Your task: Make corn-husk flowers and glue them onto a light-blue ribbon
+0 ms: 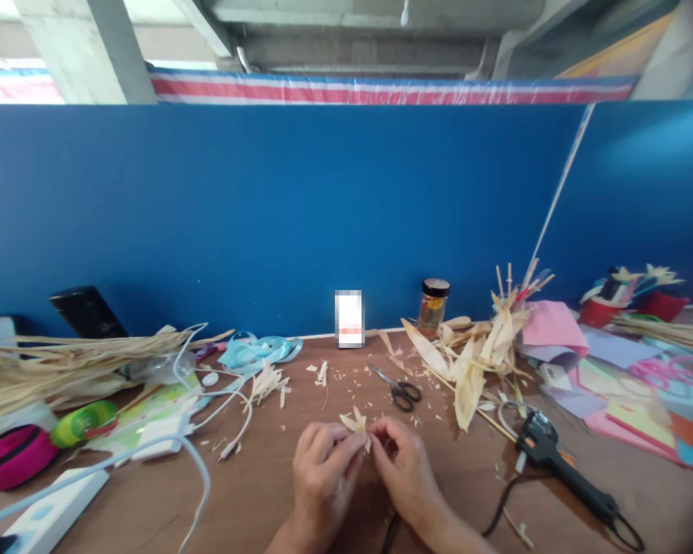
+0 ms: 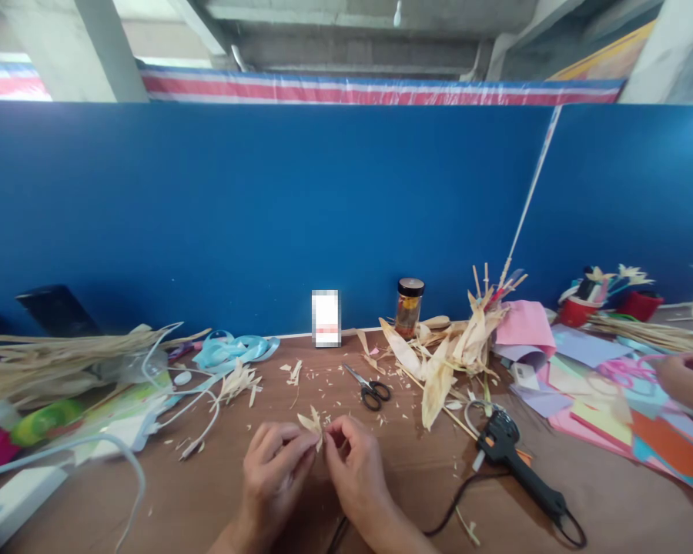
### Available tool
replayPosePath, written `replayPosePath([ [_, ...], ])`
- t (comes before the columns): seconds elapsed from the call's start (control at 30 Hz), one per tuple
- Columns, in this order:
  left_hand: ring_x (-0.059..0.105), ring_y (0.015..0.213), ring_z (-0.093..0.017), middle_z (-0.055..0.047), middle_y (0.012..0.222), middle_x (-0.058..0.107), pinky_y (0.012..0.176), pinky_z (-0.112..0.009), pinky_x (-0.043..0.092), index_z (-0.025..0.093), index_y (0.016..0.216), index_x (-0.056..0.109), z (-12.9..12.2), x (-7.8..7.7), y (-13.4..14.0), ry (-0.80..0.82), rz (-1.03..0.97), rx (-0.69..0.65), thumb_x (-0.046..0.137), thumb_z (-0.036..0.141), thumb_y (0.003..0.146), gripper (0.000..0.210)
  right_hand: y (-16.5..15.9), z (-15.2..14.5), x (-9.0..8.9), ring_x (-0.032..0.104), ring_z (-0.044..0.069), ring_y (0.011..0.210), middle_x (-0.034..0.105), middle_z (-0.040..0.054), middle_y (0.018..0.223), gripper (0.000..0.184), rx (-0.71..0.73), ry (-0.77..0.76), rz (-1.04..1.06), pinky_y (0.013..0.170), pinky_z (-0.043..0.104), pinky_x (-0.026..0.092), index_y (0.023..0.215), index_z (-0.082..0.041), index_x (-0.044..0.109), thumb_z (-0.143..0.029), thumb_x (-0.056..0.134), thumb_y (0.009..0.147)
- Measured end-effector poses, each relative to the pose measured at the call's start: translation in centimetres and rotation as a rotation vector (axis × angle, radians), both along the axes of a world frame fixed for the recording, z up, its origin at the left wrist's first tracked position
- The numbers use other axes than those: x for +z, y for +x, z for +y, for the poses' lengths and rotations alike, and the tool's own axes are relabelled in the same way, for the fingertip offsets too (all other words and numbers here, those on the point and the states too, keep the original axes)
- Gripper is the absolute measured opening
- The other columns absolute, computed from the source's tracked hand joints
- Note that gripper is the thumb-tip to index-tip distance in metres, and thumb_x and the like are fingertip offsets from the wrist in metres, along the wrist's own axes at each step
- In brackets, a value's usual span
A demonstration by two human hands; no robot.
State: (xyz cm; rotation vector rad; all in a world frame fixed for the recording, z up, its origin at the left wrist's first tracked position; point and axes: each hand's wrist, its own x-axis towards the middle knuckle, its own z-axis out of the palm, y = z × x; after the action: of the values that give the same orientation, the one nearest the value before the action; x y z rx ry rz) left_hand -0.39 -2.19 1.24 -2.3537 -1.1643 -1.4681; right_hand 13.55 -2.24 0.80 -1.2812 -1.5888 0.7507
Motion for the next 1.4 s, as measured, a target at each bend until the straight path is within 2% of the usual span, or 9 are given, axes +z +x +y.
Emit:
replayPosePath([
  [0.3,0.053,0.075,-0.017,-0.005,0.081,0.058,0.066,-0.029,0.043,0.024,0.095,0.064,-0.2,0.2,-0.1,0.048,0.012,-0.041,0.060,0.007,0.071,0.029,0.4,0.1,0.2,0.053,0.014,0.064,0.059,0.0008,0.070,0.020,0.020,-0.012,0.067,0.058,0.021,0.039,0.075,-0.016,0.058,-0.031,0.047,0.084],
  [0.43,0.053,0.085,-0.020,-0.007,0.089,0.057,0.073,-0.035,0.044,0.020,0.097,0.060,-0.2,0.1,-0.3,-0.081,-0.259,-0.033,0.051,0.013,0.078,0.023,0.4,0.1,0.2,0.052,0.013,0.062,0.059,0.0012,0.070,0.020,-0.007,-0.012,0.080,0.057,0.021,0.039,0.075,-0.016,0.058,-0.031,0.047,0.084],
  [0.5,0.054,0.084,-0.019,-0.006,0.089,0.057,0.073,-0.034,0.046,0.020,0.097,0.058,0.2,-0.1,-0.4,-0.160,-0.436,0.002,0.047,0.013,0.080,0.021,0.5,0.2,0.1,0.051,0.013,0.061,0.058,0.0010,0.069,0.020,-0.013,-0.005,0.070,0.056,0.021,0.038,0.076,-0.016,0.058,-0.031,0.047,0.084],
  [0.57,0.055,0.081,-0.018,-0.005,0.086,0.058,0.071,-0.032,0.047,0.020,0.097,0.057,0.6,-0.2,-0.5,-0.217,-0.515,-0.002,0.050,0.014,0.079,0.020,0.5,0.2,0.1,0.051,0.014,0.062,0.057,0.0012,0.069,0.019,0.001,0.012,0.061,0.057,0.022,0.038,0.077,-0.017,0.059,-0.030,0.047,0.084],
  [0.73,0.055,0.076,-0.017,-0.004,0.079,0.059,0.065,-0.031,0.048,0.020,0.094,0.061,1.0,0.1,-0.6,-0.230,-0.420,-0.143,0.059,0.013,0.074,0.021,0.5,0.1,0.4,0.052,0.014,0.067,0.056,0.0017,0.071,0.019,0.056,0.069,0.052,0.061,0.022,0.039,0.077,-0.017,0.059,-0.029,0.046,0.085],
  [0.87,0.055,0.078,-0.019,-0.004,0.076,0.063,0.069,-0.034,0.048,0.022,0.105,0.059,1.0,0.5,-0.5,-0.233,-0.348,-0.169,0.061,0.011,0.072,0.035,0.5,0.0,0.4,0.052,0.014,0.068,0.056,0.0014,0.072,0.018,0.092,0.082,0.059,0.062,0.022,0.039,0.079,-0.018,0.060,-0.027,0.046,0.086],
  [1.0,0.055,0.089,-0.022,-0.004,0.074,0.068,0.077,-0.040,0.046,0.022,0.110,0.057,1.3,0.5,-0.7,-0.255,-0.302,-0.184,0.064,0.015,0.071,0.041,0.5,0.0,0.3,0.052,0.014,0.070,0.056,0.0019,0.075,0.017,0.120,0.075,0.076,0.063,0.022,0.039,0.084,-0.017,0.060,-0.026,0.045,0.086],
  [1.23,0.053,0.097,-0.024,-0.005,0.078,0.068,0.083,-0.045,0.043,0.023,0.112,0.056,1.4,-0.1,-0.5,-0.294,-0.339,-0.172,0.065,0.017,0.070,0.043,0.5,0.0,0.3,0.053,0.014,0.069,0.056,0.0022,0.073,0.017,0.124,0.064,0.115,0.063,0.022,0.041,0.079,-0.017,0.059,-0.026,0.045,0.085],
  [1.4,0.056,0.092,-0.021,-0.007,0.088,0.064,0.080,-0.040,0.047,0.024,0.118,0.052,1.1,0.0,-0.2,-0.353,-0.400,-0.216,0.063,0.016,0.072,0.048,0.5,0.0,0.4,0.053,0.014,0.069,0.056,0.0021,0.074,0.018,0.131,0.059,0.143,0.062,0.022,0.041,0.079,-0.017,0.058,-0.026,0.045,0.085],
])
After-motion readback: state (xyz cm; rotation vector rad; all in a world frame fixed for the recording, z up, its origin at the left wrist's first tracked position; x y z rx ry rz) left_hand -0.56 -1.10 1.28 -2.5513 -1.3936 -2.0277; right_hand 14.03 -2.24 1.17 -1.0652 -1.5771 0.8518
